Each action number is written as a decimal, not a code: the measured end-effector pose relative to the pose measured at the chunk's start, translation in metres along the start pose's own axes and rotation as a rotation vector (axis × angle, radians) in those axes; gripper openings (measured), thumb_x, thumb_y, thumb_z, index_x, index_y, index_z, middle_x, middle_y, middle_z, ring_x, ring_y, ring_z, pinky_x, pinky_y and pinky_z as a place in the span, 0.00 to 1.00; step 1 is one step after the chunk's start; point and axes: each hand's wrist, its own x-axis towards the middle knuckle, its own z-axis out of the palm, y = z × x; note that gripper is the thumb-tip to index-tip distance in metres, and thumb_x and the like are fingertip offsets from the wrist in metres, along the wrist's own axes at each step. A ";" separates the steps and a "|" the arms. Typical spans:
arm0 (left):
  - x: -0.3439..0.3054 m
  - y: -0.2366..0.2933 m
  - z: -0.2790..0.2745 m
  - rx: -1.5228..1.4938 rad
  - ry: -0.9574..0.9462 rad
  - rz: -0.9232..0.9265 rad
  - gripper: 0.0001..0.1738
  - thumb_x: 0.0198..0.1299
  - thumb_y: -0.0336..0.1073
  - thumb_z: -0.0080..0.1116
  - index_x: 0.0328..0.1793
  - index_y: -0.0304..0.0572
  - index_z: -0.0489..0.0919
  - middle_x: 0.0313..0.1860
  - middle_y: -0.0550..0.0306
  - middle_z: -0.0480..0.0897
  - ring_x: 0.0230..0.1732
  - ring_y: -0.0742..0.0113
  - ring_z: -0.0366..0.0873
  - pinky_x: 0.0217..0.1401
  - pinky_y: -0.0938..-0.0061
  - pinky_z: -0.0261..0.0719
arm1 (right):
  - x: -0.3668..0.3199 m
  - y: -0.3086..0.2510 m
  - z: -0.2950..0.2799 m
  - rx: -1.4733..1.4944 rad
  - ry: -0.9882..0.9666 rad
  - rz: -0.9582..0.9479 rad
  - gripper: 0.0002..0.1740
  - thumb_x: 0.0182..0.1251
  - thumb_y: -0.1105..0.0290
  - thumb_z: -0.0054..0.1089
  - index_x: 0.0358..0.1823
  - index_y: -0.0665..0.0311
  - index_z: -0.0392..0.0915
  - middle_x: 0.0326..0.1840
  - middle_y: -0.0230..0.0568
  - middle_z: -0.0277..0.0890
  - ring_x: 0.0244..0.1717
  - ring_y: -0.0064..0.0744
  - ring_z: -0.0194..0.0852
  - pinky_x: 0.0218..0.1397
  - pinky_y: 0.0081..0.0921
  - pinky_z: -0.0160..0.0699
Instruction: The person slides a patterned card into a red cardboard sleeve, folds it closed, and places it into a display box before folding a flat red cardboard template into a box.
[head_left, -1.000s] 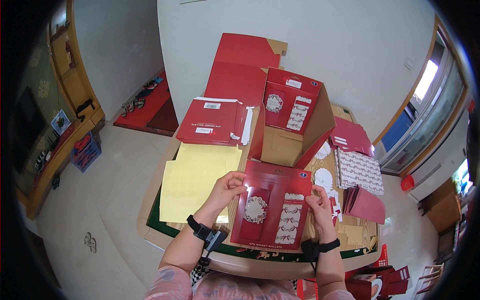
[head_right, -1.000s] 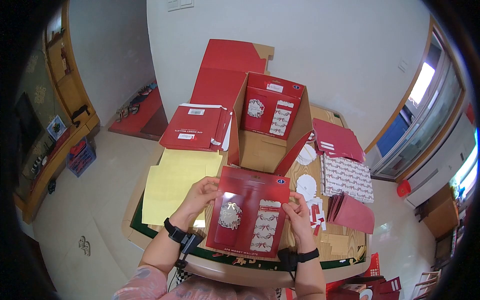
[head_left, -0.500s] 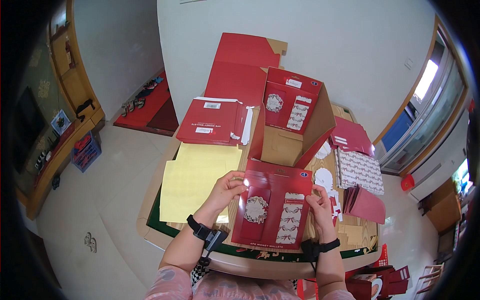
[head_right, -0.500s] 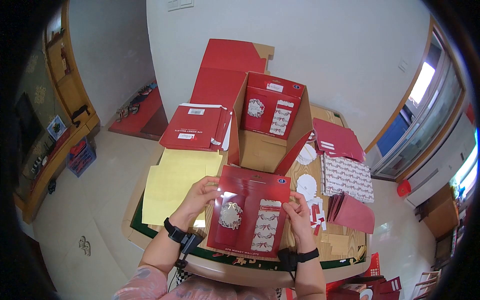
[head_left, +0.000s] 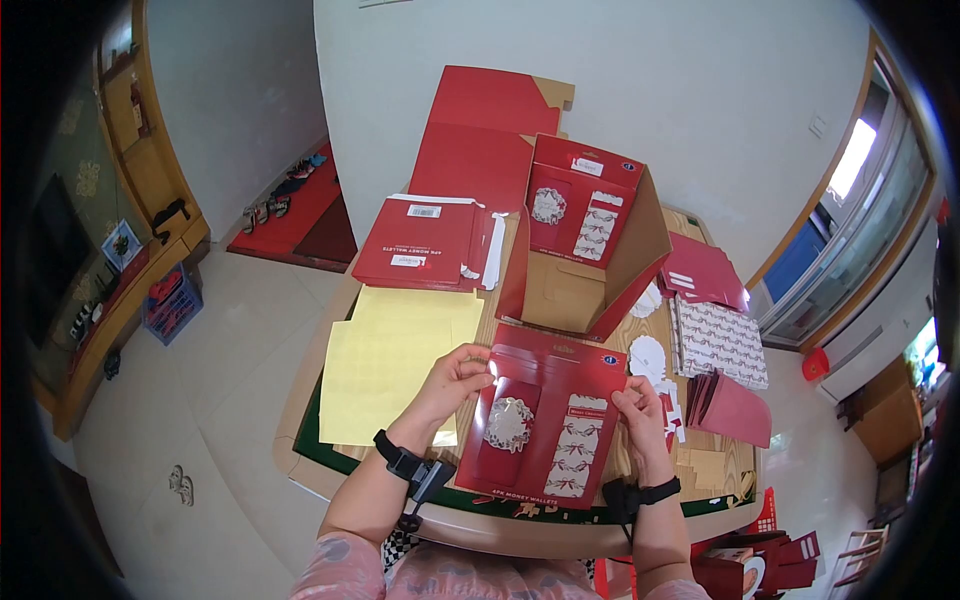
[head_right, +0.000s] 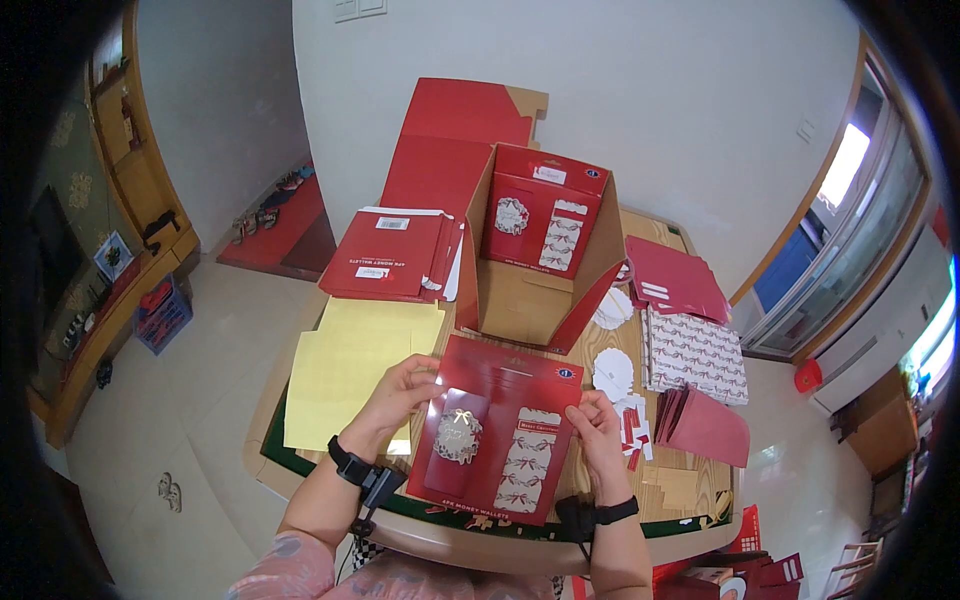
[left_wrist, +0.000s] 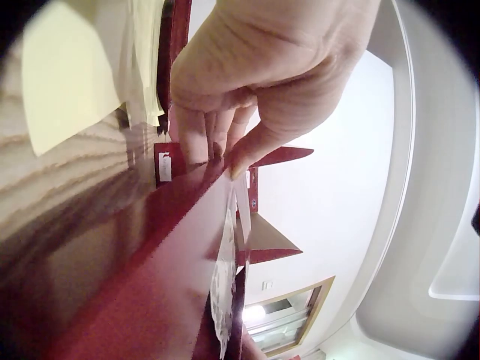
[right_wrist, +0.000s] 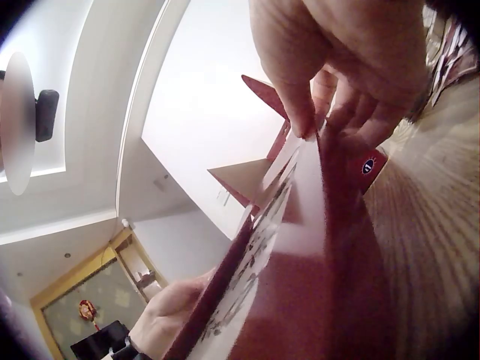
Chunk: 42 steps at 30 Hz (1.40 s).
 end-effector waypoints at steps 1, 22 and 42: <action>0.000 0.000 -0.001 0.004 -0.005 0.000 0.15 0.56 0.25 0.56 0.50 0.46 0.72 0.31 0.67 0.81 0.33 0.83 0.73 0.31 0.87 0.68 | 0.000 0.001 0.000 0.002 -0.003 -0.005 0.09 0.61 0.79 0.54 0.38 0.58 0.67 0.35 0.31 0.79 0.29 0.11 0.70 0.28 0.09 0.63; 0.003 -0.005 -0.001 0.122 0.017 0.007 0.09 0.54 0.26 0.60 0.38 0.47 0.72 0.27 0.67 0.80 0.23 0.85 0.69 0.23 0.89 0.60 | -0.003 -0.001 -0.002 -0.171 -0.083 0.018 0.06 0.62 0.81 0.53 0.35 0.63 0.67 0.35 0.35 0.79 0.34 0.16 0.73 0.36 0.14 0.70; -0.002 0.002 0.004 0.237 -0.080 0.090 0.31 0.53 0.21 0.58 0.65 0.45 0.66 0.30 0.64 0.78 0.33 0.82 0.72 0.36 0.87 0.68 | -0.002 0.006 0.003 -0.156 -0.021 -0.020 0.12 0.63 0.81 0.51 0.47 0.65 0.68 0.38 0.38 0.79 0.37 0.19 0.76 0.40 0.14 0.72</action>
